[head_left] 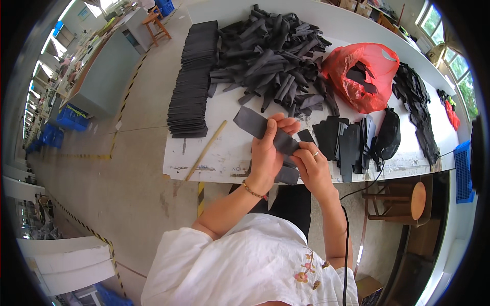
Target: Manually matching and assembling black foam or rubber strips at a workbench.
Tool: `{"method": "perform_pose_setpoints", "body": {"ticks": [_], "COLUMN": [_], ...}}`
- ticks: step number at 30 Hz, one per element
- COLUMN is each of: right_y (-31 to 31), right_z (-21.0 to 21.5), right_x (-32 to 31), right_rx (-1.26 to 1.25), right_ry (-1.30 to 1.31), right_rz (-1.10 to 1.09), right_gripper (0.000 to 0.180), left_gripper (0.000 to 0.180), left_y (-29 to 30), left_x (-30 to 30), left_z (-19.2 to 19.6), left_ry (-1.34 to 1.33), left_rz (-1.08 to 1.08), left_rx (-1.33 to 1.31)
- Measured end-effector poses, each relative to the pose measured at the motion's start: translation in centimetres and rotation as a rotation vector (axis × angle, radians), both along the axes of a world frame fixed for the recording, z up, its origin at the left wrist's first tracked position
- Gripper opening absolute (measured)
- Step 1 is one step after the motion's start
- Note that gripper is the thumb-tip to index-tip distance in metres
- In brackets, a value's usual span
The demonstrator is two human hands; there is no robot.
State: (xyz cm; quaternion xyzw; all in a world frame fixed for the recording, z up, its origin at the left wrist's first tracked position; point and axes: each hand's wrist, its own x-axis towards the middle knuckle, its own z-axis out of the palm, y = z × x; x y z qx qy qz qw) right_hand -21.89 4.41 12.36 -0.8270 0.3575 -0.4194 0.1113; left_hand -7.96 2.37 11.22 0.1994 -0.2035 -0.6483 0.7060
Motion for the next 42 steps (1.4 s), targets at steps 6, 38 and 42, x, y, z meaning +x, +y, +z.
{"method": "perform_pose_setpoints", "body": {"ticks": [6, 38, 42], "right_y": [-0.2, -0.4, -0.8], "right_z": [-0.6, -2.0, -1.4], "right_x": [0.4, 1.5, 2.2], "right_rx": [0.043, 0.969, 0.885], "right_ry": [-0.065, -1.139, -0.923], "right_rz": [0.023, -0.091, -0.048], "right_gripper": [0.017, 0.027, 0.02], "left_gripper": [0.034, 0.033, 0.033], "left_y": [0.7, -0.6, -0.8], "left_x": [-0.6, 1.1, 0.7], "left_z": [-0.6, -0.4, -0.6], "left_ry": [0.035, 0.025, -0.047], "left_rz": [0.044, 0.001, -0.023], "left_rx": [-0.008, -0.148, -0.177]}}
